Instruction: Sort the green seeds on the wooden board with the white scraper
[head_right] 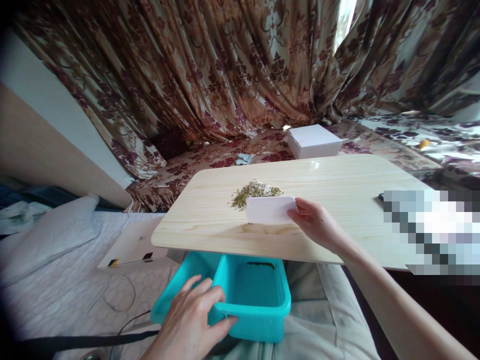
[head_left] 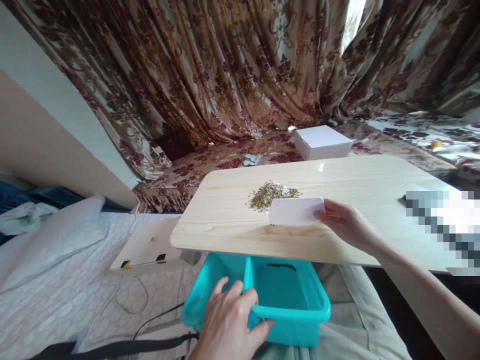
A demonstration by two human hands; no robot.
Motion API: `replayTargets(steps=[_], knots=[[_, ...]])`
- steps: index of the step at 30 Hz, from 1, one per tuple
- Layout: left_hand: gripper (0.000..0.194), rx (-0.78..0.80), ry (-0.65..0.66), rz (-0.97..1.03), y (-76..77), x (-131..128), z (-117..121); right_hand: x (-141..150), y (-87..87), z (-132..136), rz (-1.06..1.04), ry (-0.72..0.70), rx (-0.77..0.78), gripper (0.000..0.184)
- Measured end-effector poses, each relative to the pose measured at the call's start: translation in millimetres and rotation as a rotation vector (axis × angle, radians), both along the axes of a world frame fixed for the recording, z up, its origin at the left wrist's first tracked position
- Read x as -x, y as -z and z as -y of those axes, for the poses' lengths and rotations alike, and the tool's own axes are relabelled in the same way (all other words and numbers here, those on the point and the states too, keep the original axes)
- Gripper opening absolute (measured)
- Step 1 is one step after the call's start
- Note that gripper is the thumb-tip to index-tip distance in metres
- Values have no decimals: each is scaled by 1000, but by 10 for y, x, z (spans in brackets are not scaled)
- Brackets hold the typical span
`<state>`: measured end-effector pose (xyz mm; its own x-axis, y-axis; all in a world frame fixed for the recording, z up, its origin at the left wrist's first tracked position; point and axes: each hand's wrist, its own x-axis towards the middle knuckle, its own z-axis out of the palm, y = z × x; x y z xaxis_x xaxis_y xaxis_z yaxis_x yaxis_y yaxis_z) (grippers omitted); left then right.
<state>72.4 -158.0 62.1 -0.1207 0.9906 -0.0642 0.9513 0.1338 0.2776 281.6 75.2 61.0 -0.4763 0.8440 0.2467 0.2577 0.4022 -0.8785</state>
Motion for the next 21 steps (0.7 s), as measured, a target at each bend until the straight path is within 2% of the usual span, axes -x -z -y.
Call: replayTargets(steps=[10,21], knots=[[11,-15,-21,2,-44,-1,-7,14,-43,31,-16,-40,48,24],[11,21,-24,17,-26,25,-24,35,-94,66,7,-69,76,30]])
